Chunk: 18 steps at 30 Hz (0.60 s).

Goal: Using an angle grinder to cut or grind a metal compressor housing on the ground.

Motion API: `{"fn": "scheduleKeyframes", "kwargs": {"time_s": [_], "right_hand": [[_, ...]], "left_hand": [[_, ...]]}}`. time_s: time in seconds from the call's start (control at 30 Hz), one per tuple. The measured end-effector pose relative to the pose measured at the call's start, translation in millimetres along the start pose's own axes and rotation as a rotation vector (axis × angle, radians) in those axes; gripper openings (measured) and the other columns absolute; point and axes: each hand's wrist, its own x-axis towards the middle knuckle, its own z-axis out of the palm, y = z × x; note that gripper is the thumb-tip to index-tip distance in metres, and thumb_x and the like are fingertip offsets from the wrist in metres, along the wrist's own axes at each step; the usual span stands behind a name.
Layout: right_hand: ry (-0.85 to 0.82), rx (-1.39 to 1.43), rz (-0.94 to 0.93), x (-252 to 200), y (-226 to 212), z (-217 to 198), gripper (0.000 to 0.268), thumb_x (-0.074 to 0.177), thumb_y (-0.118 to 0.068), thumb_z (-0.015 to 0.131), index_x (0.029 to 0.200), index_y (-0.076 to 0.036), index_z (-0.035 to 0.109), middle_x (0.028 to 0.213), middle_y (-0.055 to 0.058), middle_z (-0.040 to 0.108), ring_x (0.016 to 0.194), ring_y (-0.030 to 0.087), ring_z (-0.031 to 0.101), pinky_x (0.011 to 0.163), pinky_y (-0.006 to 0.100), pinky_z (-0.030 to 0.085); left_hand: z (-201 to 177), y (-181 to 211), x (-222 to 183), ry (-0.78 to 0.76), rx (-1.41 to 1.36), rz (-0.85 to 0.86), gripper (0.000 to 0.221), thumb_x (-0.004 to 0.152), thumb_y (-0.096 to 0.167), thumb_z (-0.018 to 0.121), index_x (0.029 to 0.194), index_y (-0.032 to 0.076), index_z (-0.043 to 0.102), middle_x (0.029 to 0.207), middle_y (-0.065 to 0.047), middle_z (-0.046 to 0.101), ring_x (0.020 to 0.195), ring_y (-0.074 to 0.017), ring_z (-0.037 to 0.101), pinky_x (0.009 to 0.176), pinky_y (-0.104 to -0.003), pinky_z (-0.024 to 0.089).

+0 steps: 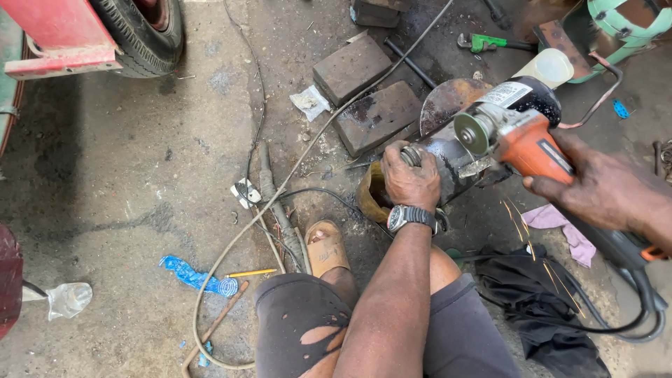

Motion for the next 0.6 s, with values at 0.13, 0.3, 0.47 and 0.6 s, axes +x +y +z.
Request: {"fn": "scheduleKeyframes", "kwargs": {"time_s": [0.13,0.3,0.47,0.6], "right_hand": [[0.026,0.109,0.036,-8,31,34,0.095,0.086,-0.061,0.058,0.17,-0.029,0.027,0.145,0.017,0.063,0.122,0.047,0.068,0.096,0.054,0.054],[0.015,-0.016,0.118,-14,42,50,0.103,0.082,-0.074,0.053,0.174,-0.039,0.022,0.133,0.016,0.075,0.111,0.045,0.076,0.083,0.046,0.056],[0.019,0.115,0.071,-5,30,37,0.094,0.086,-0.064,0.057,0.17,-0.035,0.027,0.149,0.017,0.061,0.127,0.052,0.064,0.097,0.057,0.053],[0.0,0.179,0.006,-8,24,27,0.097,0.085,-0.059,0.06,0.17,-0.037,0.019,0.153,0.009,0.052,0.123,0.054,0.062,0.105,0.071,0.05]], "left_hand": [[-1,1,0,0.005,-0.008,-0.01,0.033,0.087,0.019,0.068,0.112,0.014,0.049,0.106,-0.015,0.067,0.101,-0.036,0.063,0.082,-0.051,0.054],[-2,1,0,0.029,-0.017,0.0,0.033,0.087,0.024,0.068,0.114,0.013,0.051,0.106,-0.016,0.068,0.102,-0.039,0.064,0.079,-0.055,0.052],[-3,3,1,0.005,0.023,-0.087,0.03,0.089,0.025,0.068,0.113,0.017,0.051,0.1,-0.012,0.066,0.092,-0.0315,0.066,0.075,-0.048,0.055],[-2,2,2,0.015,0.03,-0.086,0.029,0.088,0.027,0.068,0.111,0.017,0.054,0.103,-0.014,0.066,0.091,-0.0333,0.065,0.074,-0.049,0.054]]}}
